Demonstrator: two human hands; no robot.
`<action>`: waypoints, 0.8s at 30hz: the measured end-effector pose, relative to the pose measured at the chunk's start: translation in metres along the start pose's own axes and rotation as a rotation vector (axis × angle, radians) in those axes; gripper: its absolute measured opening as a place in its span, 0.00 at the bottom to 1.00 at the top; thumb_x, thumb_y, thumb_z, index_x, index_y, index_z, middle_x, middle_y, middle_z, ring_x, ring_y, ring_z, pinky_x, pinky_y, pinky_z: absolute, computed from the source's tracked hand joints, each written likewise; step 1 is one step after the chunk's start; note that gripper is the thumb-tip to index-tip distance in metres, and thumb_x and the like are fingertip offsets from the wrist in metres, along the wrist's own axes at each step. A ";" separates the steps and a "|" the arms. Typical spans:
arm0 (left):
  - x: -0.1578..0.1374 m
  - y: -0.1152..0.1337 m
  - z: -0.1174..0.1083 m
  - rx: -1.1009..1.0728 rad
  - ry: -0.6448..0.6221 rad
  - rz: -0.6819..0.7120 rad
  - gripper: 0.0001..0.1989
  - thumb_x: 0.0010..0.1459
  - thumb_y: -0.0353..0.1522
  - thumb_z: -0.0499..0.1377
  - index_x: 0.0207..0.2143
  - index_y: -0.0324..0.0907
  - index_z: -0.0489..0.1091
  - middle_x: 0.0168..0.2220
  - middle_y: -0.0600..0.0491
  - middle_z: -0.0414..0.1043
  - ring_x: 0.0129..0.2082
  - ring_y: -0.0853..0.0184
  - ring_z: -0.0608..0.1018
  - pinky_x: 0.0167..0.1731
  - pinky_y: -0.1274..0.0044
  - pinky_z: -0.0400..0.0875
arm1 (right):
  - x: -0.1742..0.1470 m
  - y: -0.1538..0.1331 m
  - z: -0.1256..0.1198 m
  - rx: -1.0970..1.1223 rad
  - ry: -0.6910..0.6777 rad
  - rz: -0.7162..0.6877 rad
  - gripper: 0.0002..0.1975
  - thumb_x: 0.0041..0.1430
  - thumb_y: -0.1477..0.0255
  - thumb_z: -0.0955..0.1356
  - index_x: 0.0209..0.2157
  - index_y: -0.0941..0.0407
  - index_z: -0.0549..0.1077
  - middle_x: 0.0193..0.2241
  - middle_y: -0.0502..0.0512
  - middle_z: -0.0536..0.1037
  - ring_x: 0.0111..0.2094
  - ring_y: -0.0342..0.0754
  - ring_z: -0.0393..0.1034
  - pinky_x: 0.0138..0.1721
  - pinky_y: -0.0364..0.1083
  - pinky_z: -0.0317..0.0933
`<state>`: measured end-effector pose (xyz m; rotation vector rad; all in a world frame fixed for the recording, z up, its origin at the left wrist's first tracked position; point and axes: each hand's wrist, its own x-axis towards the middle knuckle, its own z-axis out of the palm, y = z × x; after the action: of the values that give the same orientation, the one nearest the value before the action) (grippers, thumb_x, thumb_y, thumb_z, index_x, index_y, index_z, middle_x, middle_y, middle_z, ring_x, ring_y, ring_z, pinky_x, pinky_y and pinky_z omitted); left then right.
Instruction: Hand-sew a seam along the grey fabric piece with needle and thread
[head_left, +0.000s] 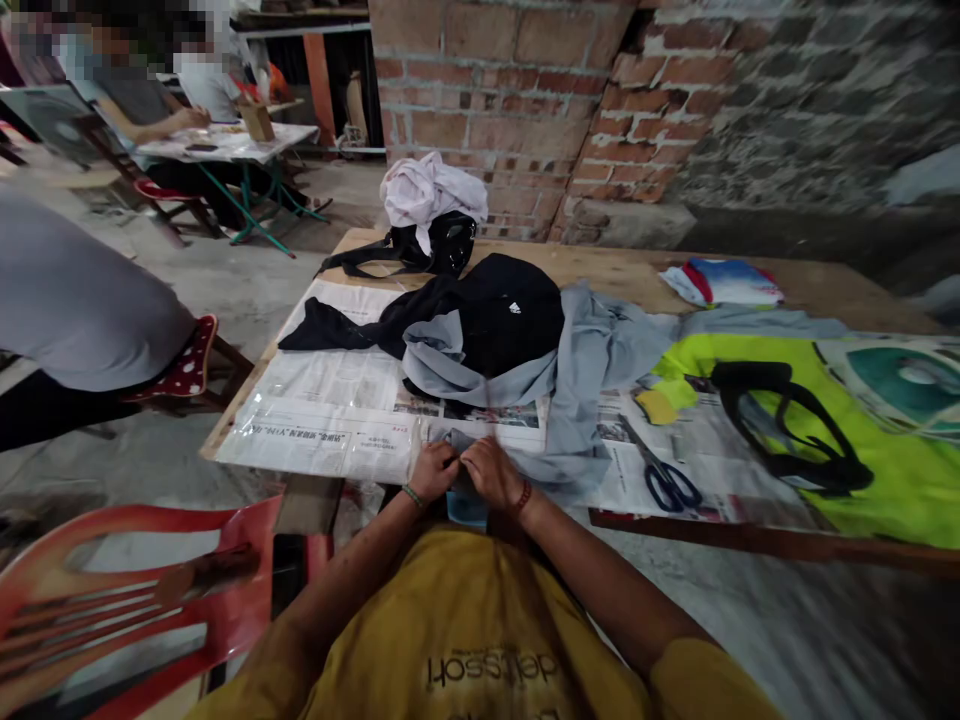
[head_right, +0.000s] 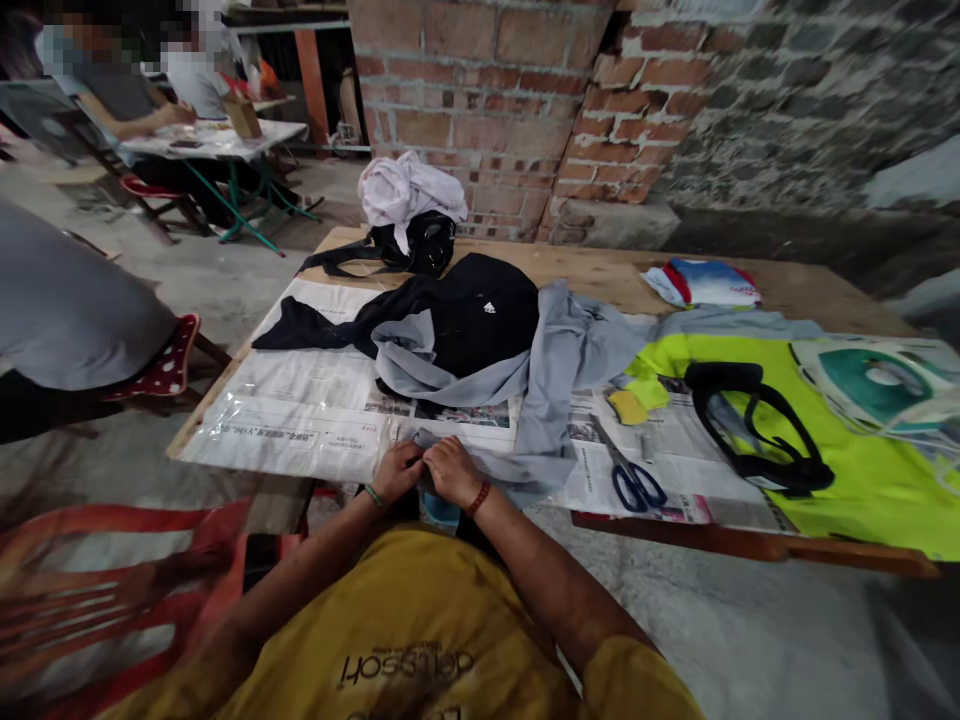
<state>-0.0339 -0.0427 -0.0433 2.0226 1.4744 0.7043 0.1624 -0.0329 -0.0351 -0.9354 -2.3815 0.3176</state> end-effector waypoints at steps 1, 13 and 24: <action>0.000 -0.001 0.001 0.002 -0.002 0.001 0.08 0.62 0.23 0.65 0.30 0.42 0.78 0.32 0.50 0.81 0.38 0.59 0.84 0.47 0.69 0.76 | 0.002 -0.001 -0.002 0.031 0.015 0.007 0.17 0.81 0.73 0.63 0.34 0.53 0.74 0.32 0.57 0.79 0.38 0.53 0.73 0.49 0.52 0.71; -0.002 -0.002 0.000 -0.016 0.001 0.022 0.07 0.64 0.25 0.67 0.32 0.42 0.81 0.35 0.50 0.83 0.40 0.60 0.85 0.51 0.68 0.77 | 0.041 -0.022 -0.056 0.902 0.303 0.718 0.27 0.68 0.40 0.72 0.43 0.50 0.73 0.32 0.49 0.83 0.24 0.48 0.76 0.28 0.46 0.71; -0.003 0.000 -0.003 -0.025 -0.029 -0.011 0.06 0.65 0.28 0.67 0.33 0.44 0.82 0.36 0.50 0.84 0.43 0.58 0.86 0.54 0.66 0.78 | 0.077 -0.003 -0.119 1.355 0.378 0.855 0.19 0.59 0.61 0.85 0.38 0.53 0.76 0.35 0.51 0.84 0.39 0.51 0.86 0.40 0.49 0.83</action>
<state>-0.0365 -0.0449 -0.0418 1.9962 1.4518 0.6826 0.1827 0.0196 0.0946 -1.0311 -0.8506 1.6014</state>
